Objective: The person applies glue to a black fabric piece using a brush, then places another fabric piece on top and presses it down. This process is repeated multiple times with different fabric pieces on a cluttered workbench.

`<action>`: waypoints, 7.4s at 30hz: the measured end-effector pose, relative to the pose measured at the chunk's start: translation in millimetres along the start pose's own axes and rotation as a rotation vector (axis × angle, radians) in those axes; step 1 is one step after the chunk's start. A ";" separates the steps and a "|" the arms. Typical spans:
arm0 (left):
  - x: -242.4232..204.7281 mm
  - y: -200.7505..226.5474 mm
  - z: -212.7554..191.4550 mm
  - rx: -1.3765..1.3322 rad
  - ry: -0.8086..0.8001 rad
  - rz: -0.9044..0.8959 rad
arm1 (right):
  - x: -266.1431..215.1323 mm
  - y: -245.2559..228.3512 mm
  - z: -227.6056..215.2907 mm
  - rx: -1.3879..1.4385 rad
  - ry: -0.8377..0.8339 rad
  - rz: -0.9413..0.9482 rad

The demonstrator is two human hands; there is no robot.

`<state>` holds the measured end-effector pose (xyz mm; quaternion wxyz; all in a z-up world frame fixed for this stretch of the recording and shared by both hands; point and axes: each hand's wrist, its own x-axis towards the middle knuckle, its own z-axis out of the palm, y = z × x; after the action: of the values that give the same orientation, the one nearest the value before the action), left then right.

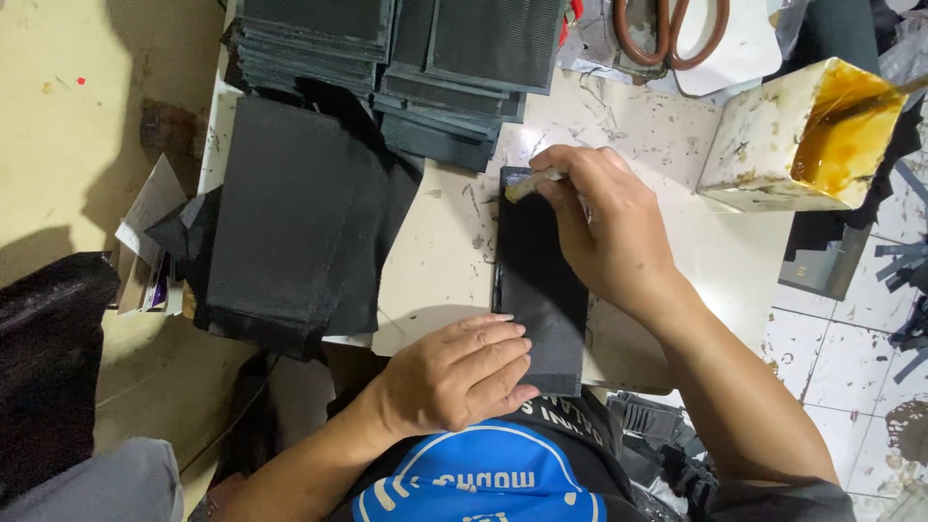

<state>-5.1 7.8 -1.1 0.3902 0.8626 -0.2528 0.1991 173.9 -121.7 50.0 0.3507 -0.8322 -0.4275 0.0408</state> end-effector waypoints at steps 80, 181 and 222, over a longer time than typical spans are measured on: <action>87.2 -50.3 -11.4 0.076 0.031 -0.839 | -51.2 53.0 13.0 -0.084 0.240 0.161; 112.7 -56.9 -0.8 0.051 -0.014 -0.849 | -61.5 38.8 -0.3 -0.223 0.172 0.229; 72.8 -63.5 -2.2 0.374 -0.236 -0.387 | -96.8 64.0 -16.8 -0.422 -0.010 0.222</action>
<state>89.9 25.1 3.3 0.2230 0.9690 -0.0863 0.0626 162.7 -227.4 0.6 0.1601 -0.9288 -0.3341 -0.0070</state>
